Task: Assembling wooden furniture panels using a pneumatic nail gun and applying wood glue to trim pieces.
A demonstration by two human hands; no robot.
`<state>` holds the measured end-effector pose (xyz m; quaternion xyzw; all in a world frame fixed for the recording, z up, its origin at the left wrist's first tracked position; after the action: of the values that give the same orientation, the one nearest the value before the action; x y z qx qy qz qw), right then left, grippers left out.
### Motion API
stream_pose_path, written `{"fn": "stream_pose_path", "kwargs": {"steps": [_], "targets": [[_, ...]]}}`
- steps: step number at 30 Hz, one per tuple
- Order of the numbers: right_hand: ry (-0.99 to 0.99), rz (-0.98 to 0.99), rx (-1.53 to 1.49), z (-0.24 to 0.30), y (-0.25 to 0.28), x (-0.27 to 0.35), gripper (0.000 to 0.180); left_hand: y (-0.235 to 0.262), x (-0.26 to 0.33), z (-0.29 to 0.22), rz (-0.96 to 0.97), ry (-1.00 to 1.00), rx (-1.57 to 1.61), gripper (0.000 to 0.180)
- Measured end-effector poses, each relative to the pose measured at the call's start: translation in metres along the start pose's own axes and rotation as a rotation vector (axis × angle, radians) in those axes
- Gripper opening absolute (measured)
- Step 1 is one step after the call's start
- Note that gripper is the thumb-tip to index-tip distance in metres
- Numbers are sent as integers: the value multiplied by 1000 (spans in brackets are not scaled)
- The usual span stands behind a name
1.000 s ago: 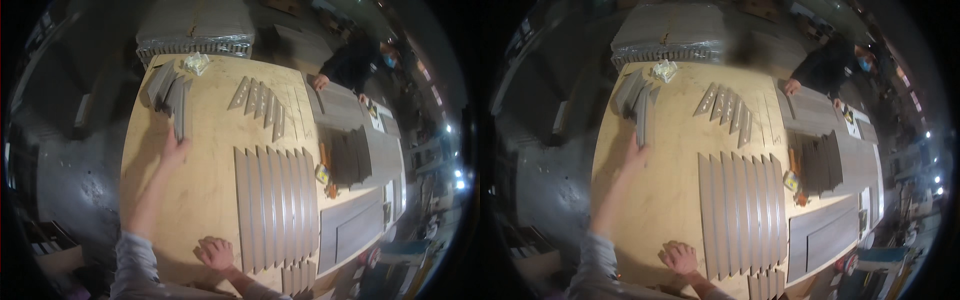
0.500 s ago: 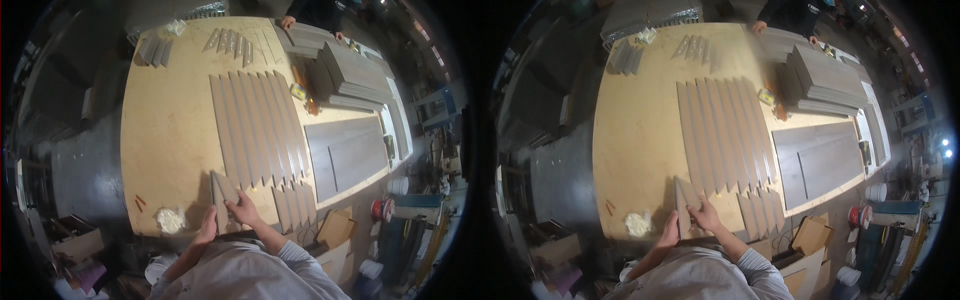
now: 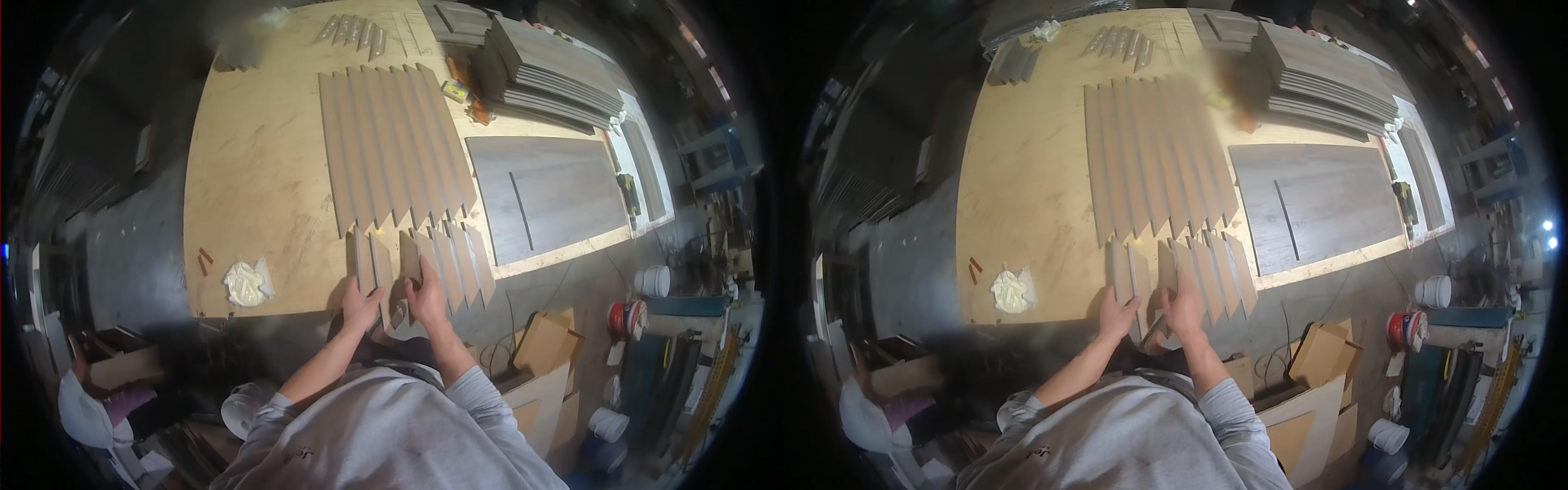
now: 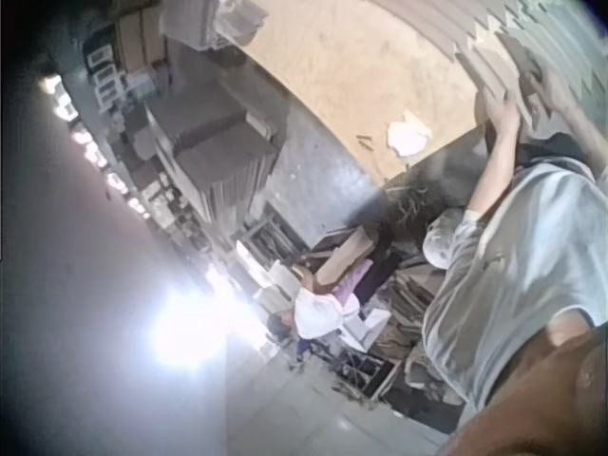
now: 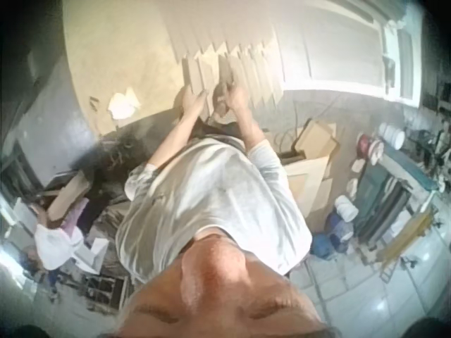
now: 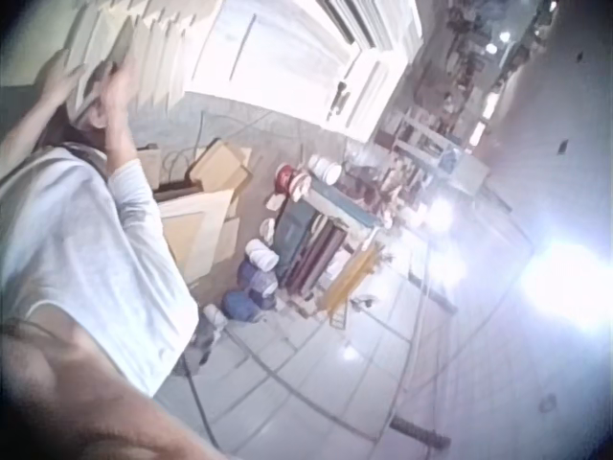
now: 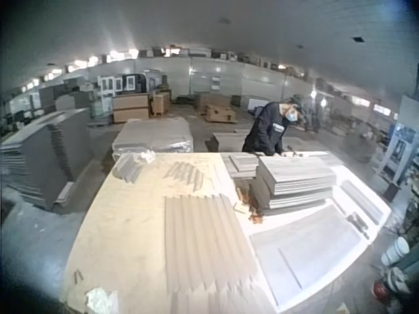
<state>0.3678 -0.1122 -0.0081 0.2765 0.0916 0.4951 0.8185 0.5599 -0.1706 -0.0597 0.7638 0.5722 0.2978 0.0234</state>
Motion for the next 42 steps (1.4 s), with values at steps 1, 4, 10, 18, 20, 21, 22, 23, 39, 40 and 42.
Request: {"fn": "stream_pose_path", "kwargs": {"steps": [1,4,10,18,20,21,22,23,39,40,42], "targets": [[53,-37,91,7,6,-3,58,0,-1,-2,-30,8,23,34],[155,-63,333,30,21,-10,53,0,8,-7,-10,231,244,36],[273,-20,588,23,13,3,47,28,10,3,-185,10,-171,41],[492,-27,592,47,-11,21,51,21,12,-17,-105,-61,-303,56],[441,-17,630,40,-12,17,55,22,10,-27,-134,-147,-356,59],[459,-10,625,41,-13,18,55,20,9,-27,-103,-149,-352,58],[406,7,613,40,-11,15,55,20,8,-29,-71,-150,-349,58],[355,27,600,39,-10,13,55,26,11,-29,-90,-143,-345,58],[554,151,190,110,-71,53,46,280,94,64,-679,-97,-297,53],[562,207,164,128,-86,50,46,292,86,63,-682,-87,-293,53],[565,269,142,155,-117,46,45,304,70,52,-610,-150,-445,63]]}}
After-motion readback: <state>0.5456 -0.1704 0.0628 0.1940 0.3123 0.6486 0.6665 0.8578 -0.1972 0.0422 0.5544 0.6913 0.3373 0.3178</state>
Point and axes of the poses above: each hand's wrist, its own x-axis away from the middle knuckle, its own y-axis out of the back of the hand, z = x × y, the point moved 9 cm from there along -x, towards the middle knuckle, and after that the axes turned 1 degree about -x, right-handed, at the moved point
